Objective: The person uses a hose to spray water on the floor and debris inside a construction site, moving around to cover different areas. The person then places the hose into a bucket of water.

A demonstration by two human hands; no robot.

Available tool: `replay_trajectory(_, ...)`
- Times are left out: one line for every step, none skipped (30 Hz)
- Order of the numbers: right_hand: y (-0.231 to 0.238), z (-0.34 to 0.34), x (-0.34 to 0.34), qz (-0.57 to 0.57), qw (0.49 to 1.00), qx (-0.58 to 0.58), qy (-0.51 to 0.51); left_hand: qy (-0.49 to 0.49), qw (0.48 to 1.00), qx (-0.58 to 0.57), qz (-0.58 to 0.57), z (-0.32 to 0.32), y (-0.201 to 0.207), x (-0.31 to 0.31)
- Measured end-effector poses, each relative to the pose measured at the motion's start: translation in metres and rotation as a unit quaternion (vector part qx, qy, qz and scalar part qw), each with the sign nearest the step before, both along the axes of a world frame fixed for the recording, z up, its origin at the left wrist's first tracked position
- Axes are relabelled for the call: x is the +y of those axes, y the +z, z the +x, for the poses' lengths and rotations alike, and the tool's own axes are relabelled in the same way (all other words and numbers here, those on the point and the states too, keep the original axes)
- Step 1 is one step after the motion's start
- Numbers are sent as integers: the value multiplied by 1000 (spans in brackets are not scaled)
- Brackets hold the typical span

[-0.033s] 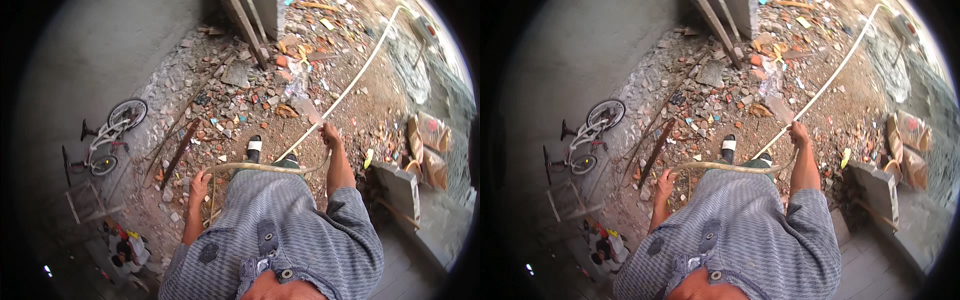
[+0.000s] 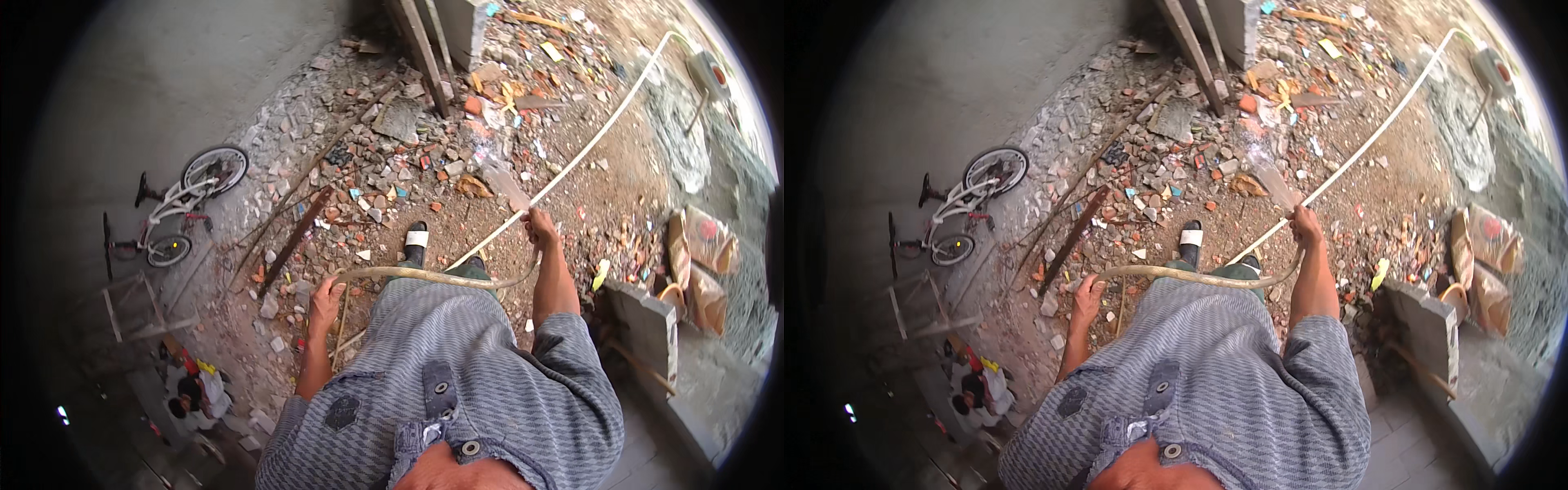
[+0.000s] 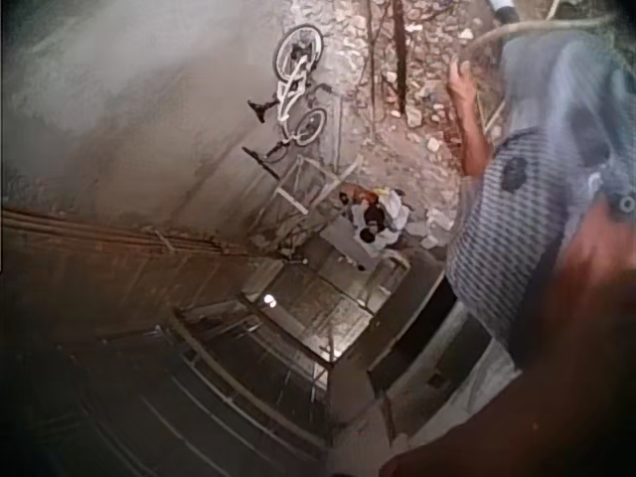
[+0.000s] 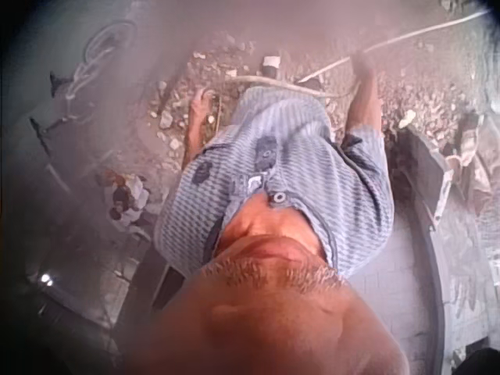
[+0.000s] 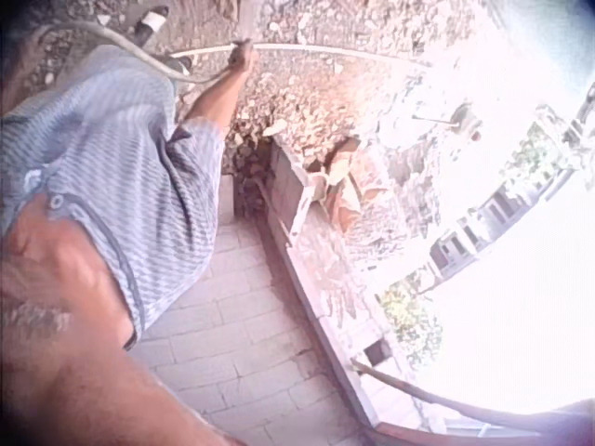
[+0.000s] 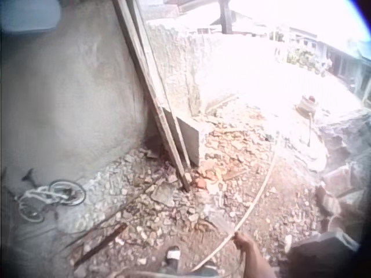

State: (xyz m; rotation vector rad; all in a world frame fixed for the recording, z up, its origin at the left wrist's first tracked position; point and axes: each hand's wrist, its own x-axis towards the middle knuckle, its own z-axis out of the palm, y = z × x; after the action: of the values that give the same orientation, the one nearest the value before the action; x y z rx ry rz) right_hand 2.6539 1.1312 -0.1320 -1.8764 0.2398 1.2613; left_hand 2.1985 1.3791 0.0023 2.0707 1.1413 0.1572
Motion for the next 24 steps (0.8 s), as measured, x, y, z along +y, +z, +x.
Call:
replay_trajectory(1,0,13,-3,999,6,43,22,999,-19,24,-12,0,-16)
replay_trajectory(5,-3,26,26,997,25,69,50,998,-7,38,-19,6,-30)
replay_trajectory(9,-6,40,55,993,47,93,75,996,5,52,-26,15,-43)
replay_trajectory(0,-7,53,78,988,36,131,97,993,15,65,-31,19,-53)
replay_trajectory(6,-9,71,54,987,46,141,126,990,6,62,-41,17,-61)
replay_trajectory(14,-13,85,78,986,28,142,153,987,-3,58,-51,13,-68)
replay_trajectory(27,-17,99,103,984,11,142,178,982,-10,55,-61,9,-73)
replay_trajectory(22,-13,111,98,987,-2,125,197,979,-11,46,-64,7,-72)
replay_trajectory(13,-7,126,94,990,-16,106,217,975,-14,45,-66,5,-70)
replay_trajectory(15,-6,142,90,990,-48,103,235,971,-17,40,-64,4,-68)
replay_trajectory(17,-4,157,96,991,-50,79,252,967,-20,35,-64,3,-63)
replay_trajectory(20,-2,176,93,990,-66,86,256,965,-21,43,-67,-1,-56)
replay_trajectory(23,1,197,90,988,-83,93,268,963,-16,27,-68,-3,-48)
replay_trajectory(34,-2,216,96,984,-123,91,279,960,-11,11,-70,-3,-37)
replay_trajectory(46,-5,236,106,977,-155,99,288,958,-5,-6,-73,-5,-26)
replay_trajectory(51,-3,254,125,978,-149,81,276,960,-39,22,-74,-7,-13)
replay_trajectory(56,-2,272,144,977,-143,63,274,961,-29,20,-77,-8,2)
replay_trajectory(61,-2,290,139,977,-149,58,271,962,-19,17,-80,-9,16)
replay_trajectory(65,-4,308,134,978,-154,51,268,963,-7,16,-85,-8,31)
replay_trajectory(68,-4,325,118,979,-156,54,266,963,-20,44,-88,-11,44)
replay_trajectory(71,0,342,101,981,-157,57,261,964,-30,35,-91,-11,58)
replay_trajectory(42,19,352,99,980,-167,50,244,968,-44,24,-90,-9,76)
replay_trajectory(45,11,367,92,979,-164,81,243,969,-51,12,-96,-10,85)
replay_trajectory(48,4,380,84,977,-162,112,232,972,-38,-22,-104,-12,97)
